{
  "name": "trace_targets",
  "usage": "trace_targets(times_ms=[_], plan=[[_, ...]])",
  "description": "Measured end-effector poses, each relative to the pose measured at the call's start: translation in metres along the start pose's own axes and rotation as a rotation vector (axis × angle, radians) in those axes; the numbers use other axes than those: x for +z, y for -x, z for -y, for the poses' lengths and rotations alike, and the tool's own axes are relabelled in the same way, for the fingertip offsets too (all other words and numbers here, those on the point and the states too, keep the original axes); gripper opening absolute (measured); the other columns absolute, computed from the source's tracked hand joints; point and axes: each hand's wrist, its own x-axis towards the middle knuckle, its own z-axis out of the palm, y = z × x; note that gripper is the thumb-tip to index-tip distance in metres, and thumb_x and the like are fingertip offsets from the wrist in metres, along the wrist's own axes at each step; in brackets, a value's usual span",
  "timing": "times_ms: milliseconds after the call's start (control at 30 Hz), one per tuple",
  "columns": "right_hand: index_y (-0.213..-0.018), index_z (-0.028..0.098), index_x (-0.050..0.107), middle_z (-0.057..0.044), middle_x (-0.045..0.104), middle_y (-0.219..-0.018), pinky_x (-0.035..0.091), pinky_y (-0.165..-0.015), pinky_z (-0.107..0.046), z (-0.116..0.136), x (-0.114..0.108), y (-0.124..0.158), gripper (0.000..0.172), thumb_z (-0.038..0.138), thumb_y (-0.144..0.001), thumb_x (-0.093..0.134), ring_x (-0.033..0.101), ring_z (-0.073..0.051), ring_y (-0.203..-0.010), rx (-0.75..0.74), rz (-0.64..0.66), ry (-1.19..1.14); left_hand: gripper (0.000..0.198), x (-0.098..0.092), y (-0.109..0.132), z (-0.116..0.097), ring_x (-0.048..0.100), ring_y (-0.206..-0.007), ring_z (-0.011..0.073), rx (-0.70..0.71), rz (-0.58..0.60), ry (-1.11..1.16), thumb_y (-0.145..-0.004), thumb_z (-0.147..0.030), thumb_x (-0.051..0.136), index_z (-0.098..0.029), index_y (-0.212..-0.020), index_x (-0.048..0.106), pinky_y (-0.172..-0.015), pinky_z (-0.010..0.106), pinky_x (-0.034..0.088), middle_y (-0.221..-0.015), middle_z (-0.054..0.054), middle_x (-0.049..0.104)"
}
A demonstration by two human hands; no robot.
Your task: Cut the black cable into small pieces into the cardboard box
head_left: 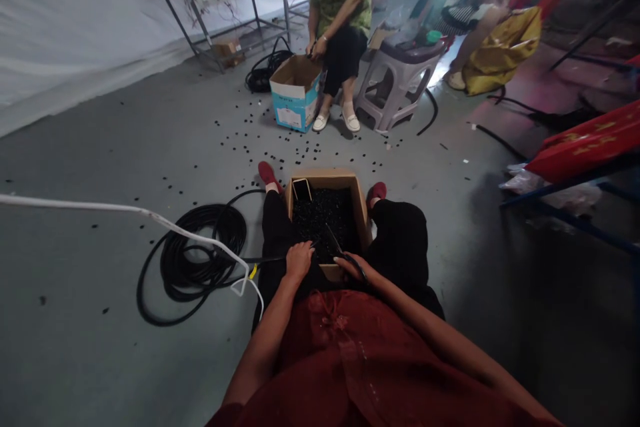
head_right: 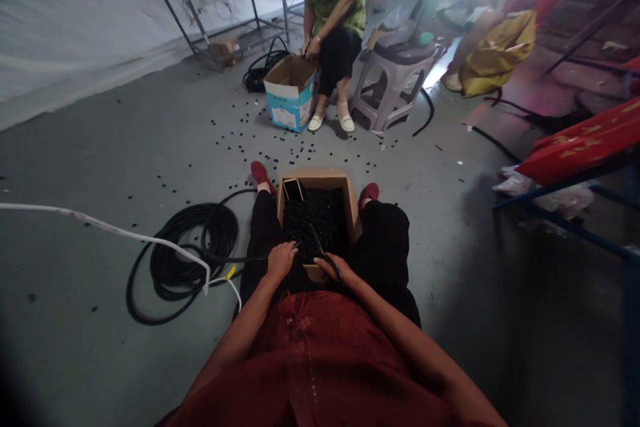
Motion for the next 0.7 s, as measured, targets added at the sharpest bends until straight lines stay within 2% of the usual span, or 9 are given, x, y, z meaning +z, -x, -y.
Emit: trace_targets(times_ms=[133,233,367,500,700], plan=[[-0.083,0.019,0.055,-0.002,0.067,-0.067,0.048,-0.055,-0.024,0.003,-0.002,0.004,0.029,0.046,-0.092,0.05,0.063,-0.015,-0.056,-0.039,0.036,0.016,0.036,0.001,0.0,0.001,0.062,-0.105,0.0211,0.008,-0.031,0.0,-0.099,-0.033,0.04,-0.02,-0.126,0.058,-0.089,0.033,0.045,-0.112,0.009,0.068],[-0.086,0.018,0.059,-0.004,0.069,-0.072,0.047,-0.059,-0.025,0.004,-0.003,0.005,0.025,0.043,-0.09,0.053,0.065,-0.018,-0.065,-0.073,0.027,0.15,0.036,-0.001,0.002,0.001,0.062,-0.105,0.0215,0.002,-0.041,0.008,-0.099,-0.034,0.039,-0.02,-0.126,0.059,-0.089,0.033,0.045,-0.112,0.009,0.068],[-0.087,0.018,0.063,-0.007,0.071,-0.084,0.046,-0.066,-0.027,0.007,-0.003,0.005,0.023,0.04,-0.088,0.056,0.066,-0.022,-0.077,-0.098,0.047,0.32,0.038,-0.005,0.003,0.0,0.061,-0.107,0.0214,-0.026,0.007,0.009,-0.1,-0.034,0.037,-0.019,-0.127,0.058,-0.09,0.032,0.044,-0.115,0.01,0.068],[-0.094,0.017,0.064,-0.008,0.072,-0.089,0.045,-0.066,-0.027,0.008,-0.002,0.005,0.027,0.042,-0.089,0.055,0.067,-0.024,-0.08,-0.077,0.12,0.371,0.038,-0.007,0.001,-0.003,0.06,-0.109,0.0209,-0.037,0.036,0.008,-0.1,-0.034,0.036,-0.019,-0.128,0.057,-0.091,0.031,0.043,-0.117,0.009,0.068],[-0.091,0.017,0.063,-0.01,0.072,-0.092,0.045,-0.067,-0.028,0.003,-0.002,0.002,0.028,0.044,-0.088,0.053,0.067,-0.025,-0.083,-0.081,0.088,0.374,0.036,-0.017,0.001,-0.004,0.059,-0.108,0.0199,-0.04,0.047,-0.009,-0.1,-0.034,0.036,-0.02,-0.127,0.057,-0.091,0.03,0.041,-0.115,0.009,0.067]])
